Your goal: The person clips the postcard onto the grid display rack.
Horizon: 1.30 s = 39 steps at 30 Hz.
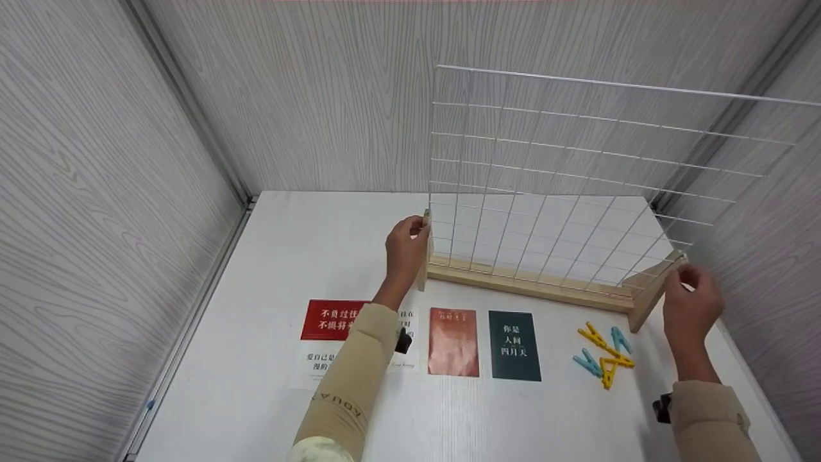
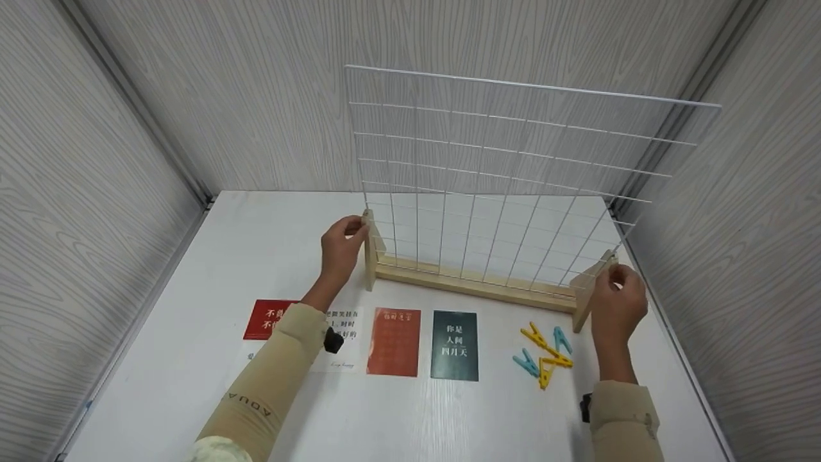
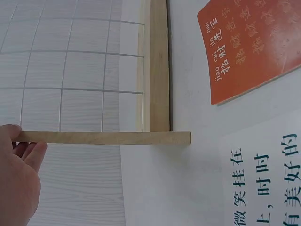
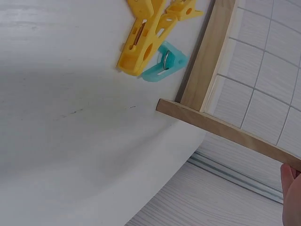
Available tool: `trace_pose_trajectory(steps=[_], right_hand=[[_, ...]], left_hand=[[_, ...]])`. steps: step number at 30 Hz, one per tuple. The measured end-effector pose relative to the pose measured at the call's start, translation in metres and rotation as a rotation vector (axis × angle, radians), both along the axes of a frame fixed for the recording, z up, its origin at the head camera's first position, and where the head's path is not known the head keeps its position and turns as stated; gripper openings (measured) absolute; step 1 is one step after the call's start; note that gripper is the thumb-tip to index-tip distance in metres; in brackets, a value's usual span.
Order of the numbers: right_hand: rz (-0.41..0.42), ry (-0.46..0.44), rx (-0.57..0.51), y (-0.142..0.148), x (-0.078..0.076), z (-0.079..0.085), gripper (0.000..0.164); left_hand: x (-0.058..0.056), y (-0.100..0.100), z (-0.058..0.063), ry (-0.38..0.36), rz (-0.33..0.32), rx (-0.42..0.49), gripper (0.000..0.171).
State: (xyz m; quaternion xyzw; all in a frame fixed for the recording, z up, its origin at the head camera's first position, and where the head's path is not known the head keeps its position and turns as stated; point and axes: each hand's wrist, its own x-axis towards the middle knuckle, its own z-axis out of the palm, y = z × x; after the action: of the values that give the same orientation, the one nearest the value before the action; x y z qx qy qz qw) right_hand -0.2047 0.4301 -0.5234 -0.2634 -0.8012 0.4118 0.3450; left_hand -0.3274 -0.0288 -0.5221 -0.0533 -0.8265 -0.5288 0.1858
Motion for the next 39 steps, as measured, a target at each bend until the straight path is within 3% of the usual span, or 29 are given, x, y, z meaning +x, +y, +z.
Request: trace_pose_trajectory(steps=[11, 27, 39], right_hand=[[0.075, -0.021, 0.021, -0.022, -0.009, 0.002, 0.036], [0.196, -0.025, 0.035, -0.054, -0.027, -0.001, 0.040], [0.215, -0.012, 0.044, -0.060, -0.035, -0.001, 0.039]], left_hand=[[0.013, -0.026, 0.000, 0.013, 0.054, 0.002, 0.023], [0.025, -0.068, -0.002, -0.003, 0.109, 0.085, 0.025], [0.024, -0.074, -0.003, 0.001, 0.128, 0.078, 0.025]])
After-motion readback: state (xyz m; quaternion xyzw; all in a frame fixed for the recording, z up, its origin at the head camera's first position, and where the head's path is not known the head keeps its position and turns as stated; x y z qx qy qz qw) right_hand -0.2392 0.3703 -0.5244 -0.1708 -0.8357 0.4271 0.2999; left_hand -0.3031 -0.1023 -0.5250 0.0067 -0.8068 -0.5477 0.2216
